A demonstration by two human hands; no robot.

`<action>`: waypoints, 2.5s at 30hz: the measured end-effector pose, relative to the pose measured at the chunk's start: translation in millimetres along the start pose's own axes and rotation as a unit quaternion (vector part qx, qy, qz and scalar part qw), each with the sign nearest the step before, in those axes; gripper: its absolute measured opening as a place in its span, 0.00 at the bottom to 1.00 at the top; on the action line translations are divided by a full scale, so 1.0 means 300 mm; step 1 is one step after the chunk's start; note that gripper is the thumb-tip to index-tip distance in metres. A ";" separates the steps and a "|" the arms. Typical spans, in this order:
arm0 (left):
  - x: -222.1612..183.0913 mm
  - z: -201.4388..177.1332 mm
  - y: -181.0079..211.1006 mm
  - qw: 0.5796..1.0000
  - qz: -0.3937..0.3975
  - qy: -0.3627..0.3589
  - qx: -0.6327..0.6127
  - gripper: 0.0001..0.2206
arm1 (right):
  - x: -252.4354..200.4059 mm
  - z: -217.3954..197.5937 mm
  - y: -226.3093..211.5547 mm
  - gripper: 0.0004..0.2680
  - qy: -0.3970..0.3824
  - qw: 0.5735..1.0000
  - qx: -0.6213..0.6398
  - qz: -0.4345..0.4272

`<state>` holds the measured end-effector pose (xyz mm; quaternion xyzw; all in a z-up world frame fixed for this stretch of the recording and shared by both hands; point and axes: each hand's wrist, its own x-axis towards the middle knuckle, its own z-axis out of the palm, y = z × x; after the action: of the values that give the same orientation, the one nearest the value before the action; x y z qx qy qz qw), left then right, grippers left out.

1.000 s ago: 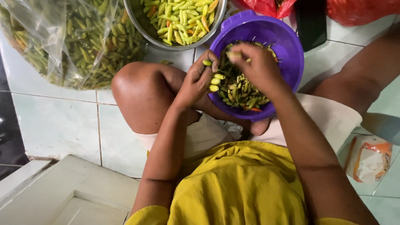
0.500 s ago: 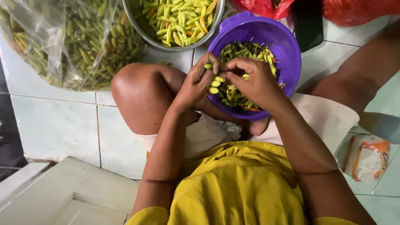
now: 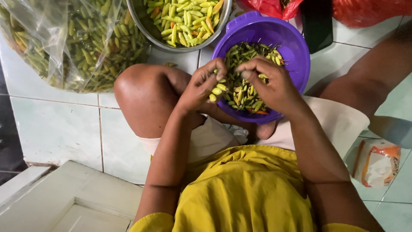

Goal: Removing the stems from green chilies by hand and collecting them in a purple bowl.

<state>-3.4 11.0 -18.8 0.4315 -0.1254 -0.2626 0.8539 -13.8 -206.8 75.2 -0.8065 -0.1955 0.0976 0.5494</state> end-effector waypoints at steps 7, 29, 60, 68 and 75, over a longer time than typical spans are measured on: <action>0.020 -0.037 0.004 1.000 0.026 0.015 0.009 0.04 | 0.005 0.025 0.050 0.16 -0.030 0.995 0.029 0.088; 0.086 -0.148 0.156 0.671 0.154 0.088 0.720 0.18 | -0.305 0.118 0.304 0.12 -0.032 0.925 -0.351 0.140; 0.138 -0.150 0.167 0.953 0.157 0.165 -0.199 0.32 | -0.317 0.018 0.106 0.06 0.126 0.978 -0.086 0.145; 0.074 -0.090 0.146 0.985 0.056 0.162 -0.034 0.25 | -0.229 -0.023 0.056 0.08 0.173 0.971 -0.029 0.160; 0.065 -0.071 0.156 0.985 0.065 0.157 0.014 0.21 | -0.210 0.004 0.001 0.09 0.191 0.972 -0.032 0.136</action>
<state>38.3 37.3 5.9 0.4704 -0.0213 -0.1336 0.8720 -71.1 -232.4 70.8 -0.8464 0.0210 0.0094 0.5321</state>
